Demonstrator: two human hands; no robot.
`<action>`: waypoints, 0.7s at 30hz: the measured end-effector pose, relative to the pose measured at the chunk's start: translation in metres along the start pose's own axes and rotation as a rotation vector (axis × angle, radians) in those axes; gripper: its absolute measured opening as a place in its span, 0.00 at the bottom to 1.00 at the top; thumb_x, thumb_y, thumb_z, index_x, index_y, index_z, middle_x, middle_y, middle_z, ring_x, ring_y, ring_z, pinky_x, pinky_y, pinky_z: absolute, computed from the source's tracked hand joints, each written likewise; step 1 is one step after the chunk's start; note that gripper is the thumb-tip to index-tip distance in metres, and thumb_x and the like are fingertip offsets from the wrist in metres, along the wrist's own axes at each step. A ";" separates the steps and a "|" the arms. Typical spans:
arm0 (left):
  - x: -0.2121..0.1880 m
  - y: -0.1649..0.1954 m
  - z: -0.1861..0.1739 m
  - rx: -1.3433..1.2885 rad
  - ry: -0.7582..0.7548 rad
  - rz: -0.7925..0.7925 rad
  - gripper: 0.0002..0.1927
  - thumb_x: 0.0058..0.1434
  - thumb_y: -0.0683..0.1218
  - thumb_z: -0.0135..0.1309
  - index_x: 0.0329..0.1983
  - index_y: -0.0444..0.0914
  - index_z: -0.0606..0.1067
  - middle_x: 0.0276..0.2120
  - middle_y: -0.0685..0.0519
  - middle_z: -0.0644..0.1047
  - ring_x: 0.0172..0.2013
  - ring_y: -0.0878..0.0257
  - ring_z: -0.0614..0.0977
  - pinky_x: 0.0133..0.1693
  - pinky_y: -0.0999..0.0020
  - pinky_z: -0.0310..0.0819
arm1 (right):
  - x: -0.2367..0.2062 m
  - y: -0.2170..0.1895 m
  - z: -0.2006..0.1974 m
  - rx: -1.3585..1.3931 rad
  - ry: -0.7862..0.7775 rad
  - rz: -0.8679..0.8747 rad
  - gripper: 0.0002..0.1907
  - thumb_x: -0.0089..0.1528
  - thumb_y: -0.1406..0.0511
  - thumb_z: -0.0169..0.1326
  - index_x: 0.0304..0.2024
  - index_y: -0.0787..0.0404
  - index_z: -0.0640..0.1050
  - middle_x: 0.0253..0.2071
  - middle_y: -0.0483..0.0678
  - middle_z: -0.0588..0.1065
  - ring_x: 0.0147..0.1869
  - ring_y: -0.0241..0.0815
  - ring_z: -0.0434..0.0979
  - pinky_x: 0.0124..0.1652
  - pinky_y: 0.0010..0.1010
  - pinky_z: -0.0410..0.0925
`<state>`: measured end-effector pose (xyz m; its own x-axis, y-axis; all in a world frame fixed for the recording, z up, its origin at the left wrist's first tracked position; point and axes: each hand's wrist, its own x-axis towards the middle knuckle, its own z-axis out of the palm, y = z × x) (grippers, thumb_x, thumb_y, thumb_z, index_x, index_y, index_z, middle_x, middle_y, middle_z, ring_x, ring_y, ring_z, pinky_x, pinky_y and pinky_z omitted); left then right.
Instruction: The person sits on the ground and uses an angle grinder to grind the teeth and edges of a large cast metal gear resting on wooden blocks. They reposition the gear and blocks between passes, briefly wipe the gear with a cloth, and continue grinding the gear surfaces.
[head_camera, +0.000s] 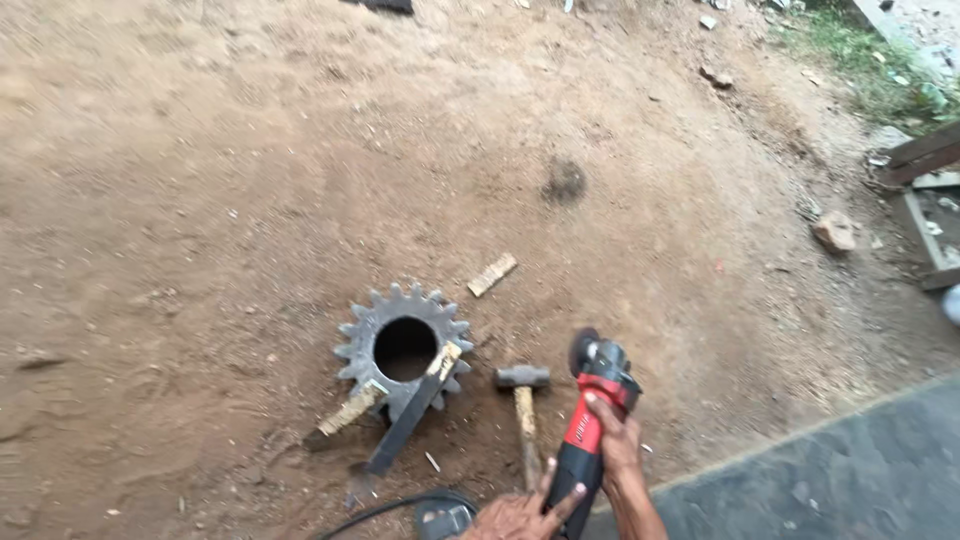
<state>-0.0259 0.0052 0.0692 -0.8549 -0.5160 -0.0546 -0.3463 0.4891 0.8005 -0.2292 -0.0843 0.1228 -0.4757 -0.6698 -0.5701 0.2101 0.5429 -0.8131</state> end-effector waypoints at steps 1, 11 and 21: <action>0.001 0.002 -0.005 -0.073 -0.027 -0.017 0.40 0.71 0.44 0.49 0.83 0.49 0.48 0.73 0.16 0.48 0.51 0.32 0.81 0.47 0.47 0.79 | -0.002 -0.001 0.000 0.013 0.005 -0.008 0.21 0.55 0.58 0.63 0.46 0.64 0.79 0.32 0.48 0.77 0.30 0.42 0.77 0.31 0.36 0.73; 0.023 0.078 -0.084 -0.688 0.143 -0.375 0.51 0.56 0.63 0.62 0.75 0.36 0.57 0.51 0.32 0.77 0.52 0.41 0.82 0.55 0.53 0.74 | -0.022 -0.011 -0.042 0.352 -0.246 0.017 0.25 0.54 0.56 0.59 0.51 0.60 0.74 0.33 0.50 0.78 0.32 0.44 0.81 0.36 0.39 0.77; -0.043 0.073 -0.219 -0.615 0.544 -0.188 0.29 0.67 0.62 0.51 0.54 0.34 0.80 0.43 0.39 0.84 0.39 0.45 0.86 0.43 0.50 0.80 | -0.056 -0.080 0.089 0.394 -0.414 -0.284 0.22 0.65 0.57 0.61 0.56 0.61 0.73 0.43 0.49 0.74 0.42 0.44 0.76 0.44 0.39 0.72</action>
<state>0.0705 -0.0907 0.2606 -0.4438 -0.8947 -0.0500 -0.0573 -0.0273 0.9980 -0.1431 -0.1354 0.2100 -0.2064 -0.9433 -0.2602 0.4602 0.1411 -0.8765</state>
